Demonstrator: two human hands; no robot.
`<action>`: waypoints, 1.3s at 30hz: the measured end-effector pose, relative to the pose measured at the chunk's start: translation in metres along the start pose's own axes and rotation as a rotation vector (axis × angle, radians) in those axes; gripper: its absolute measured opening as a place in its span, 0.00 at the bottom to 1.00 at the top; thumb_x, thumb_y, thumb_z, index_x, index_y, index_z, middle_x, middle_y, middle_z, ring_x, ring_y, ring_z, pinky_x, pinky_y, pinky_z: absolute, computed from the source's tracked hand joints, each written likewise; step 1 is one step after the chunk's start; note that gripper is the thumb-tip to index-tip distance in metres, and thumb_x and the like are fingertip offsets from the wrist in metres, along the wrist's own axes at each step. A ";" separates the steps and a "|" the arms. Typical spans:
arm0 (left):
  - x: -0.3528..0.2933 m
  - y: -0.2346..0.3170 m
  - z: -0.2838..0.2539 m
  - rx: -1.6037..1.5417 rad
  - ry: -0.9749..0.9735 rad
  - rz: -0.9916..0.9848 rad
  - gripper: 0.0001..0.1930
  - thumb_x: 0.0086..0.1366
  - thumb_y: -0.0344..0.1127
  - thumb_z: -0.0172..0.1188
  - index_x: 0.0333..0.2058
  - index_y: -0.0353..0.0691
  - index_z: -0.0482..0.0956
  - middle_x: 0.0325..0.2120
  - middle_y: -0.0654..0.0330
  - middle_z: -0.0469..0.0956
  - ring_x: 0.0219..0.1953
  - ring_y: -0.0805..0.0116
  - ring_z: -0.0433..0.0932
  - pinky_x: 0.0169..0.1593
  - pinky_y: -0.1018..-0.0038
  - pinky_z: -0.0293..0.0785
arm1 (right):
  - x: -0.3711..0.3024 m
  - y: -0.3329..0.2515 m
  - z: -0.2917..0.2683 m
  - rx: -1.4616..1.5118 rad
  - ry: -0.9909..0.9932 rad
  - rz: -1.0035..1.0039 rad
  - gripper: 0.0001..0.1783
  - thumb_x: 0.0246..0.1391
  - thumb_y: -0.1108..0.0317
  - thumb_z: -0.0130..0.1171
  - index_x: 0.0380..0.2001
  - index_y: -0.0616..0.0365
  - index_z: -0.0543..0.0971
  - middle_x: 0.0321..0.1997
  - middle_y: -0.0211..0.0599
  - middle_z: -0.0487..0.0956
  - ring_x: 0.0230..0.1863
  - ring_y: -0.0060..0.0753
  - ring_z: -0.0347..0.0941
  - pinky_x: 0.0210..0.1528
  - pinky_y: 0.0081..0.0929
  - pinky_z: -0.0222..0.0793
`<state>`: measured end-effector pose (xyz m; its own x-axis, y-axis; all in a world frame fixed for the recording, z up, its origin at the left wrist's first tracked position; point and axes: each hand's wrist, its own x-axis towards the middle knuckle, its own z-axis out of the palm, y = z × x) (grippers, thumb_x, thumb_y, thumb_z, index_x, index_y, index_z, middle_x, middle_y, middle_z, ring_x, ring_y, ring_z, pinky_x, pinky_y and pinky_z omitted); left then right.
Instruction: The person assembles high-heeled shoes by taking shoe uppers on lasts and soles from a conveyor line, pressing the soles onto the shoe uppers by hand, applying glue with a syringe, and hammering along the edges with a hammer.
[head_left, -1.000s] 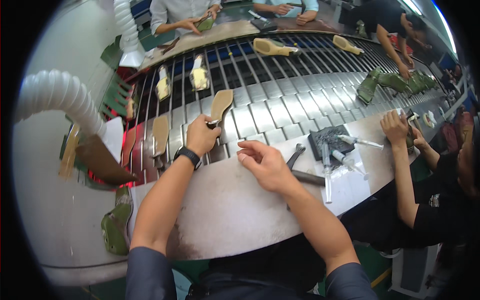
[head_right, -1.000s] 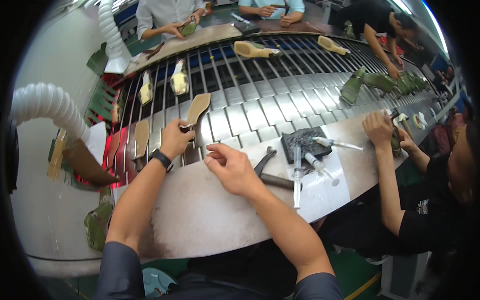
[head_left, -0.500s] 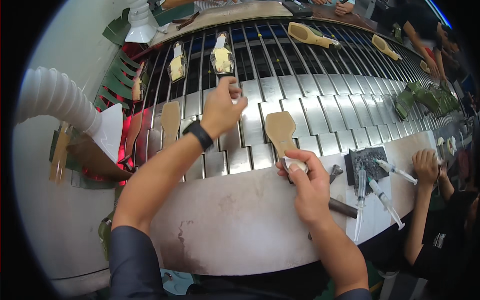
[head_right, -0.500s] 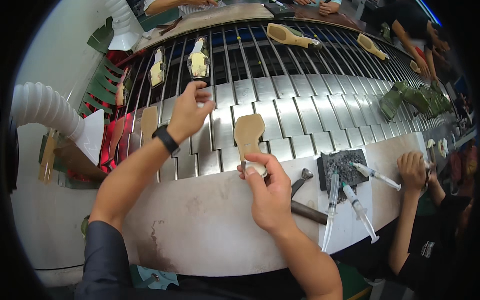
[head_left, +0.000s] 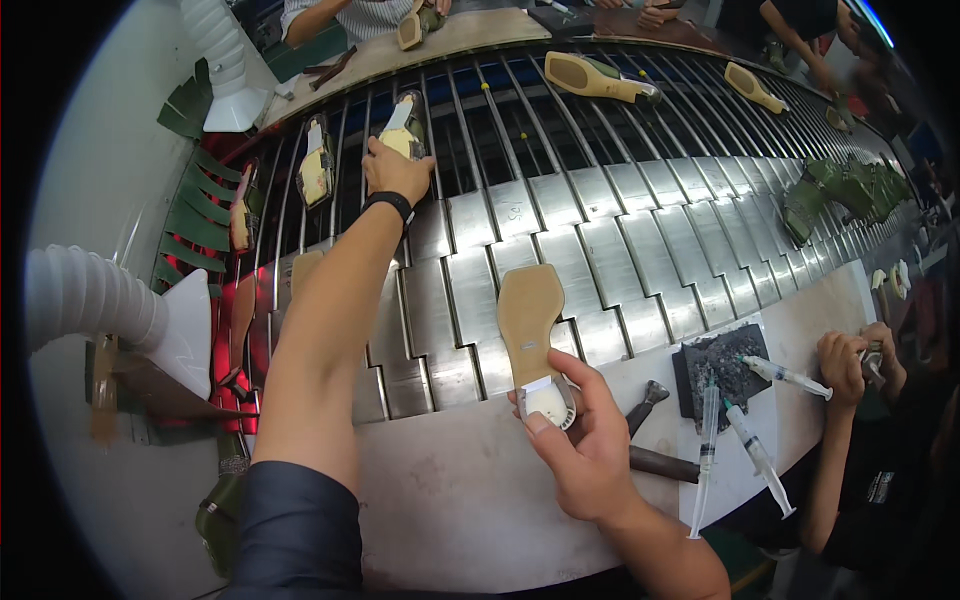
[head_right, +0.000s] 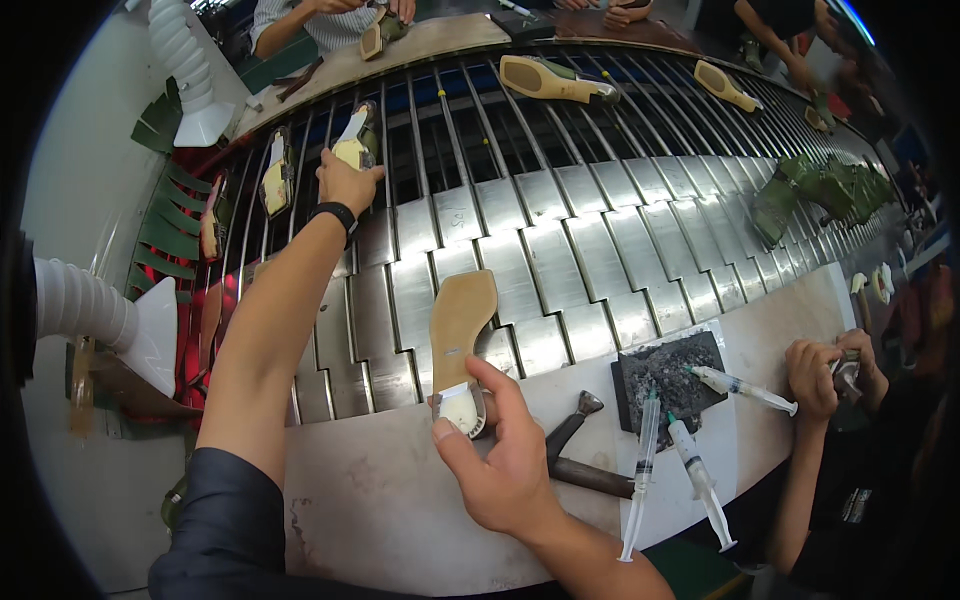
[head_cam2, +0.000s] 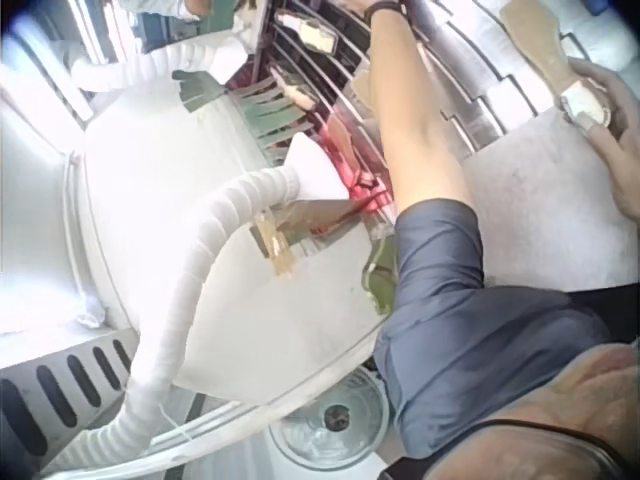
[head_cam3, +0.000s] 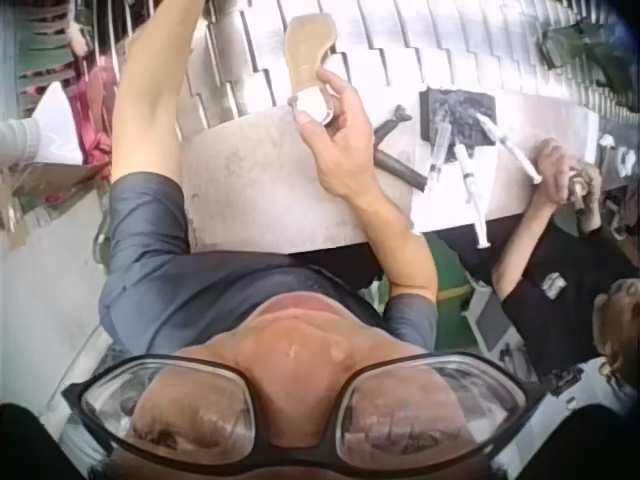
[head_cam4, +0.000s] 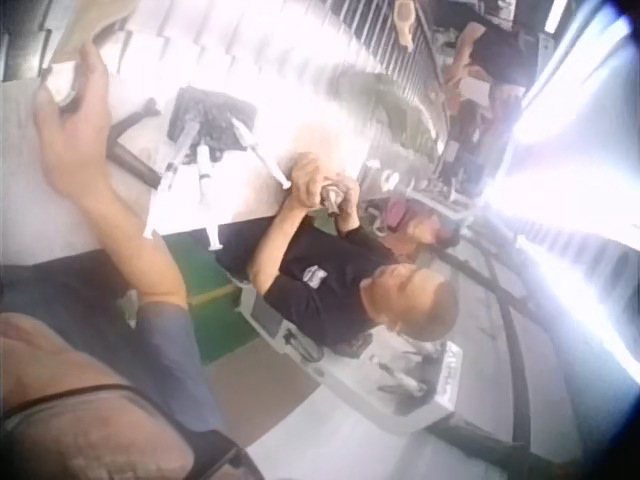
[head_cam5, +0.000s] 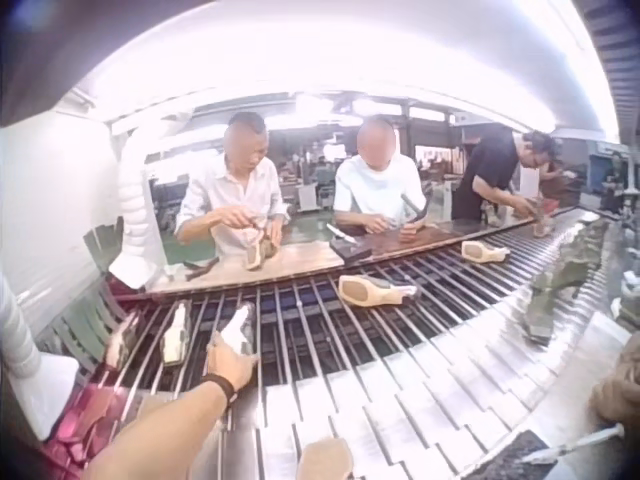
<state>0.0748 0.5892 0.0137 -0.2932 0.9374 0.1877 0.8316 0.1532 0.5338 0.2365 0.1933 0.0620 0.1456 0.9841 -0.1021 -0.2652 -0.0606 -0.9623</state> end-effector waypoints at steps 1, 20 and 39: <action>-0.010 0.000 -0.014 -0.018 -0.025 -0.005 0.57 0.54 0.45 0.79 0.73 0.30 0.52 0.64 0.33 0.68 0.66 0.36 0.72 0.68 0.53 0.73 | 0.002 0.003 -0.002 0.005 -0.002 -0.013 0.35 0.65 0.72 0.62 0.70 0.73 0.63 0.53 0.48 0.84 0.56 0.31 0.79 0.61 0.29 0.72; -0.430 -0.210 -0.343 0.091 -0.061 0.675 0.58 0.45 0.33 0.83 0.74 0.35 0.60 0.63 0.40 0.70 0.61 0.38 0.75 0.61 0.55 0.76 | -0.095 -0.038 0.013 -1.364 -0.528 -0.809 0.15 0.49 0.68 0.73 0.40 0.61 0.84 0.44 0.44 0.80 0.48 0.48 0.77 0.51 0.41 0.74; -0.432 -0.260 -0.335 -0.560 -0.154 0.192 0.19 0.64 0.29 0.74 0.51 0.29 0.81 0.37 0.57 0.86 0.38 0.73 0.82 0.46 0.74 0.79 | -0.102 0.012 0.039 -0.398 -0.005 -0.048 0.28 0.68 0.61 0.66 0.13 0.56 0.72 0.14 0.20 0.69 0.18 0.12 0.58 0.21 0.22 0.53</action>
<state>-0.1729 0.0392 0.0698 -0.0561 0.9728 0.2246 0.4759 -0.1717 0.8626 0.1813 0.0988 0.0709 0.1442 0.9881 -0.0540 0.1315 -0.0732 -0.9886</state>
